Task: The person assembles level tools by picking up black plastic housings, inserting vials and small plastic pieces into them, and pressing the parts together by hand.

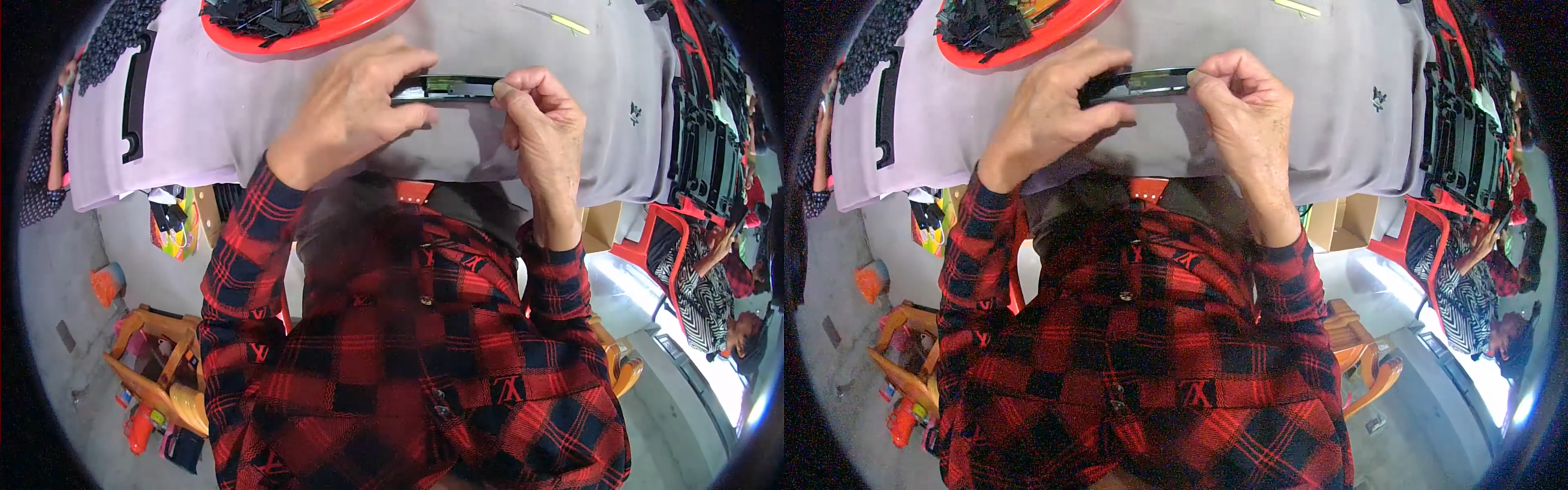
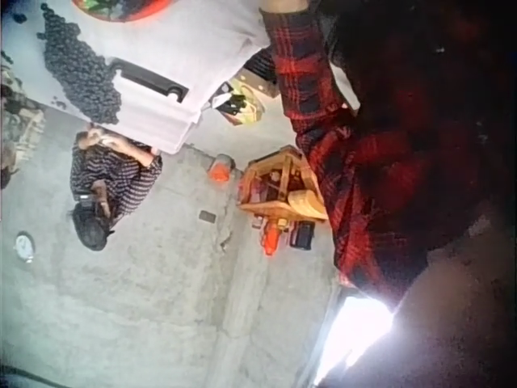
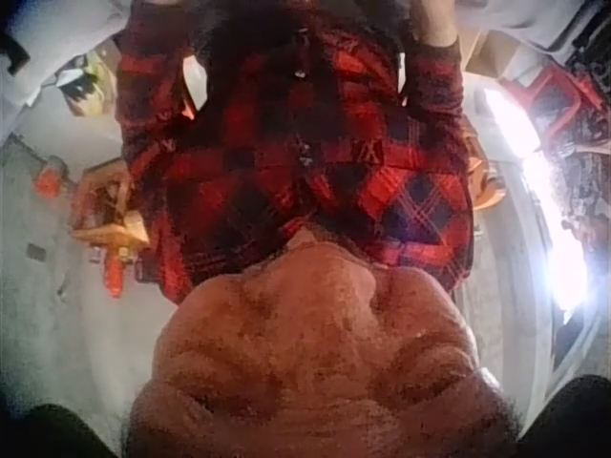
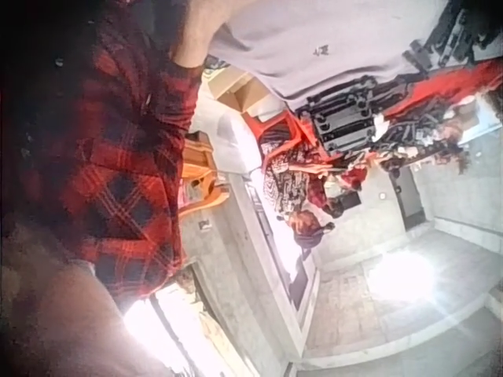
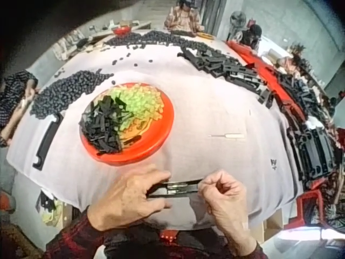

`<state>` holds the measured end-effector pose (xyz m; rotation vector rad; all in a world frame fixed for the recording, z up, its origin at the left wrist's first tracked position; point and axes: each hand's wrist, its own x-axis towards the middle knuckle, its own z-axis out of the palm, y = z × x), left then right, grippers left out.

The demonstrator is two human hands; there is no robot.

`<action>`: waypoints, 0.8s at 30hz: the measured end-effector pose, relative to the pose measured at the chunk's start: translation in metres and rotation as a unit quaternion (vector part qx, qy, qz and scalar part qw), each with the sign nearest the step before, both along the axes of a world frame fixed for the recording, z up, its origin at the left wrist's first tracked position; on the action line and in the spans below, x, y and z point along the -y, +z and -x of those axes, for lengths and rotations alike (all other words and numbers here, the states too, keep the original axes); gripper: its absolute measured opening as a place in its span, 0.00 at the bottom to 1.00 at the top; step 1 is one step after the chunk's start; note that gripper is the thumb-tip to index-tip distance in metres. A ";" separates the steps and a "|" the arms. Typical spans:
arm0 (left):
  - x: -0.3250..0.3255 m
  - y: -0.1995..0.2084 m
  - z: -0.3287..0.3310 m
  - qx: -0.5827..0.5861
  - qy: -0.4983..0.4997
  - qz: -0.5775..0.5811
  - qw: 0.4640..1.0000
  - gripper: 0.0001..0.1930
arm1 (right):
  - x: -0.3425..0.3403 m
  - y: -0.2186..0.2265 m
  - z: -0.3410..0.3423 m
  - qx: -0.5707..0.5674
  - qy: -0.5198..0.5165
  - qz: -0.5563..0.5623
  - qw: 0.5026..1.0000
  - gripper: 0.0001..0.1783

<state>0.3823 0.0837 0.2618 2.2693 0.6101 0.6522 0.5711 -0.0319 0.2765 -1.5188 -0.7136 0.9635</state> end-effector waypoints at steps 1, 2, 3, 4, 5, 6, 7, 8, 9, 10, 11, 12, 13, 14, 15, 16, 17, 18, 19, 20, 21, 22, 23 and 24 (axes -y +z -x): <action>0.003 -0.003 0.000 -0.018 -0.001 -0.045 0.999 0.21 | -0.001 -0.001 0.002 0.001 0.001 0.000 1.000 0.01; 0.007 -0.007 -0.001 -0.001 0.021 -0.052 0.998 0.21 | -0.002 -0.004 0.004 0.026 0.002 0.002 1.000 0.02; 0.008 -0.009 -0.002 0.000 0.021 -0.051 0.998 0.21 | -0.003 -0.005 0.005 0.052 0.002 0.003 0.999 0.02; 0.010 -0.010 -0.001 -0.008 0.027 -0.048 0.998 0.21 | -0.004 -0.005 0.008 0.052 0.004 0.005 0.999 0.02; 0.013 -0.010 0.000 -0.016 0.033 -0.044 0.998 0.21 | -0.006 -0.004 0.010 0.062 0.008 0.010 0.998 0.02; 0.014 -0.009 0.000 -0.016 0.035 -0.042 0.998 0.21 | -0.007 -0.003 0.012 0.073 0.012 0.016 0.997 0.03; 0.014 -0.008 0.000 -0.012 0.039 -0.032 0.999 0.20 | -0.008 -0.003 0.013 0.074 0.014 0.018 0.997 0.03; 0.016 -0.008 -0.001 -0.008 0.043 -0.021 0.999 0.20 | -0.009 -0.003 0.013 0.107 0.012 0.024 0.994 0.03; 0.018 -0.009 -0.001 -0.007 0.045 -0.018 0.999 0.20 | -0.010 -0.003 0.014 0.140 0.011 0.029 0.990 0.04; 0.020 -0.010 -0.002 -0.008 0.056 -0.027 0.998 0.19 | -0.011 -0.004 0.015 0.141 0.012 0.031 0.989 0.04; 0.022 -0.011 -0.003 -0.010 0.068 -0.035 0.997 0.18 | -0.012 -0.004 0.015 0.166 0.008 0.028 0.986 0.04; 0.023 -0.012 -0.002 -0.009 0.069 -0.032 0.997 0.18 | -0.013 -0.005 0.016 0.190 0.003 0.024 0.981 0.04; 0.023 -0.011 -0.002 -0.006 0.072 -0.033 0.997 0.18 | -0.013 -0.005 0.017 0.192 0.005 0.025 0.981 0.04; 0.023 -0.011 -0.002 -0.004 0.075 -0.034 0.997 0.18 | -0.013 -0.005 0.018 0.206 0.001 0.027 0.978 0.03; 0.024 -0.012 -0.002 -0.003 0.076 -0.033 0.997 0.18 | -0.013 -0.004 0.018 0.221 -0.003 0.029 0.975 0.03; 0.025 -0.013 -0.002 0.015 0.077 -0.034 0.996 0.19 | -0.013 -0.005 0.018 0.222 -0.002 0.031 0.974 0.03; 0.025 -0.015 -0.001 0.033 0.077 -0.034 0.996 0.20 | -0.014 -0.005 0.018 0.238 -0.004 0.034 0.971 0.03; 0.025 -0.015 -0.001 0.035 0.077 -0.032 0.996 0.20 | -0.014 -0.005 0.018 0.253 -0.006 0.037 0.967 0.03; 0.024 -0.015 0.001 0.040 0.076 -0.023 0.996 0.21 | -0.014 -0.006 0.019 0.254 -0.004 0.039 0.966 0.03; 0.024 -0.015 0.001 0.044 0.074 -0.013 0.996 0.21 | -0.014 -0.006 0.021 0.256 -0.015 0.039 0.966 0.03; 0.024 -0.017 0.002 0.046 0.075 -0.011 0.996 0.21 | -0.014 -0.006 0.022 0.258 -0.026 0.039 0.965 0.03; 0.024 -0.018 0.002 0.052 0.074 -0.015 0.996 0.22 | -0.015 -0.005 0.022 0.260 -0.024 0.041 0.964 0.03; 0.024 -0.019 0.003 0.059 0.074 -0.019 0.995 0.23 | -0.015 -0.005 0.022 0.288 -0.021 0.049 0.956 0.04; 0.025 -0.020 0.003 0.061 0.075 -0.017 0.995 0.23 | -0.015 -0.004 0.022 0.316 -0.018 0.057 0.947 0.04</action>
